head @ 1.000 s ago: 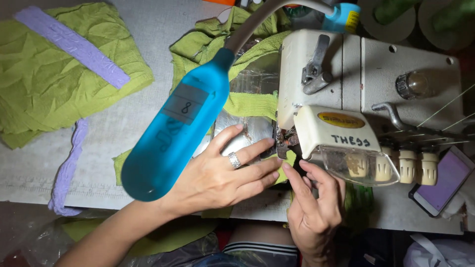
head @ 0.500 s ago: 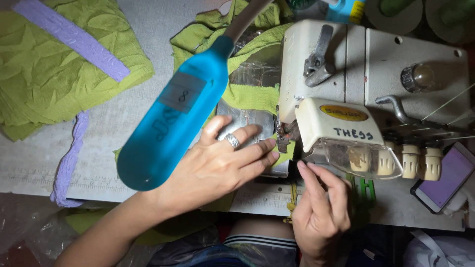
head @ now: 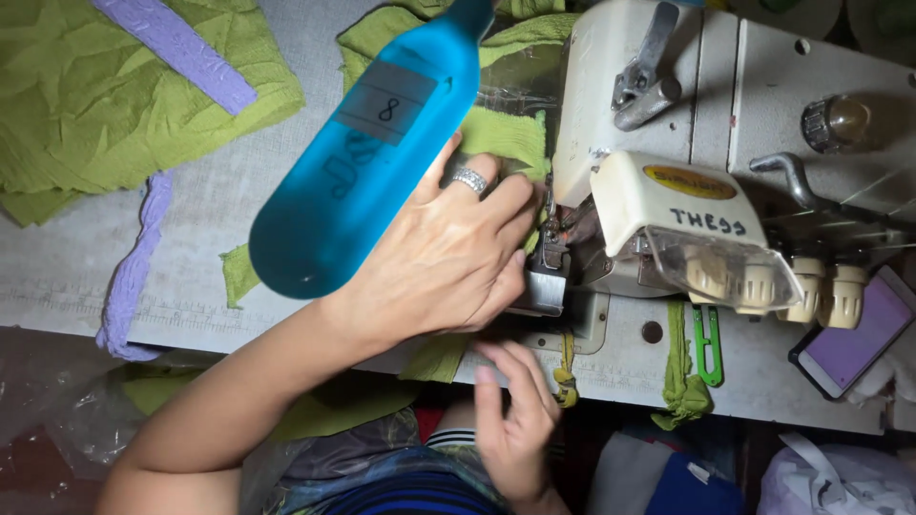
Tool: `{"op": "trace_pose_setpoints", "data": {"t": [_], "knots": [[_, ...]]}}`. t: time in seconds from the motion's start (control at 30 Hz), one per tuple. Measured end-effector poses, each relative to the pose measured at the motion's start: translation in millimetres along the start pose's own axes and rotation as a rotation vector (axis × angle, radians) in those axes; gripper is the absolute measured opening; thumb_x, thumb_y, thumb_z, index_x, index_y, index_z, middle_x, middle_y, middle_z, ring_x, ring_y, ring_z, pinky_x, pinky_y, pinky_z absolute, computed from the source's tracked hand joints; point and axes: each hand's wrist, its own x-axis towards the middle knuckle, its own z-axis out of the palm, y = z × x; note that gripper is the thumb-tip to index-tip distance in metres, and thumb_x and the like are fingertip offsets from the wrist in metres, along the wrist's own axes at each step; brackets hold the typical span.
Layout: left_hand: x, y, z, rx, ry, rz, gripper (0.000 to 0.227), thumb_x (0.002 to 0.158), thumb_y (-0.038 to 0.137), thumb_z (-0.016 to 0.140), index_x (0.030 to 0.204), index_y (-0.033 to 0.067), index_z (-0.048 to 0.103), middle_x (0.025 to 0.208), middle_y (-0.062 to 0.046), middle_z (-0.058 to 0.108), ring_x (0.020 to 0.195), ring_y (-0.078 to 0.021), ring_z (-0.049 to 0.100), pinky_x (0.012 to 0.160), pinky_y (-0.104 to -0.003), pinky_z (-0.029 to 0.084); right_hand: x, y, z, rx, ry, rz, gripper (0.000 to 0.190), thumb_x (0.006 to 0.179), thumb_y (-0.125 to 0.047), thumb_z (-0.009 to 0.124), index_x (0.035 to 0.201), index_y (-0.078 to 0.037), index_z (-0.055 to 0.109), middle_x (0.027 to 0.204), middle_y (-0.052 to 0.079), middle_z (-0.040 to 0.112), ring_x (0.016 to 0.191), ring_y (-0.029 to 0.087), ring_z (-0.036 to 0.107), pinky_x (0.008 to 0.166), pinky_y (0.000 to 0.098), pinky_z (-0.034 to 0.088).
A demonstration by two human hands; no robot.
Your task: Folding long strips of green fabric lengthwise on a sewing workstation
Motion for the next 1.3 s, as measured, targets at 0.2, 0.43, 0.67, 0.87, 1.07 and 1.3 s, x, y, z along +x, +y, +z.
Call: {"op": "trace_pose_setpoints", "data": {"t": [0.2, 0.43, 0.67, 0.87, 1.07, 1.3], "knots": [[7.0, 13.6, 15.1, 0.334, 0.028, -0.096, 0.03, 0.086, 0.028, 0.047, 0.09, 0.0062, 0.067, 0.092, -0.007, 0.048, 0.093, -0.0273, 0.047, 0.1, -0.039, 0.034, -18.2, 17.3, 27.0, 0.747, -0.131, 0.466, 0.028, 0.095, -0.011, 0.054, 0.12, 0.001, 0.048, 0.11, 0.014, 0.06, 0.104, 0.017, 0.058, 0.093, 0.0267, 0.045], [-4.6, 25.5, 6.1, 0.317, -0.061, -0.32, 0.022, 0.089, 0.03, 0.052, 0.088, 0.0092, 0.058, 0.097, -0.008, 0.048, 0.105, -0.0255, 0.049, 0.077, -0.031, 0.041, -42.0, 21.0, -11.5, 0.695, -0.233, 0.614, 0.021, 0.09, -0.007, 0.06, 0.11, 0.001, 0.061, 0.09, 0.011, 0.07, 0.076, 0.011, 0.064, 0.067, 0.0219, 0.049], [-34.7, 23.8, -9.7, 0.063, 0.078, 0.022, 0.024, 0.099, 0.006, 0.053, 0.107, -0.0006, 0.074, 0.138, -0.017, 0.051, 0.126, -0.0332, 0.053, 0.101, -0.054, 0.039, -76.0, 50.1, -61.4, 1.012, -0.569, 0.968, 0.069, 0.081, -0.018, 0.072, 0.138, -0.003, 0.037, 0.087, 0.019, 0.078, 0.057, 0.022, 0.069, 0.055, 0.0295, 0.057], [-47.4, 35.7, -6.1, -0.021, -0.072, 0.044, 0.039, 0.103, 0.027, 0.055, 0.131, 0.0, 0.057, 0.142, -0.024, 0.045, 0.129, -0.0337, 0.054, 0.106, -0.049, 0.04, -122.4, 106.0, -65.2, 0.921, -0.789, 1.488, 0.026, 0.067, 0.016, 0.069, 0.092, 0.018, 0.076, 0.088, 0.029, 0.076, 0.082, 0.035, 0.074, 0.088, 0.0357, 0.058], [-35.5, 30.1, 2.2, -0.317, -0.011, 0.046, 0.035, 0.1, 0.022, 0.056, 0.124, -0.0043, 0.054, 0.119, -0.026, 0.054, 0.127, -0.0433, 0.051, 0.112, -0.053, 0.034, -121.3, 98.0, -66.7, 1.035, -0.792, 1.017, 0.022, 0.069, 0.001, 0.083, 0.088, 0.009, 0.077, 0.088, 0.023, 0.077, 0.081, 0.031, 0.074, 0.082, 0.0343, 0.059], [-31.8, 21.7, 6.0, -0.36, 0.008, 0.093, 0.03, 0.1, 0.016, 0.054, 0.123, -0.0033, 0.055, 0.119, -0.026, 0.056, 0.126, -0.0414, 0.053, 0.113, -0.054, 0.034, -106.1, 67.8, -49.2, 1.112, -0.893, 1.011, 0.023, 0.085, -0.017, 0.073, 0.096, 0.003, 0.072, 0.09, 0.014, 0.074, 0.085, 0.02, 0.069, 0.079, 0.0294, 0.051]]}}
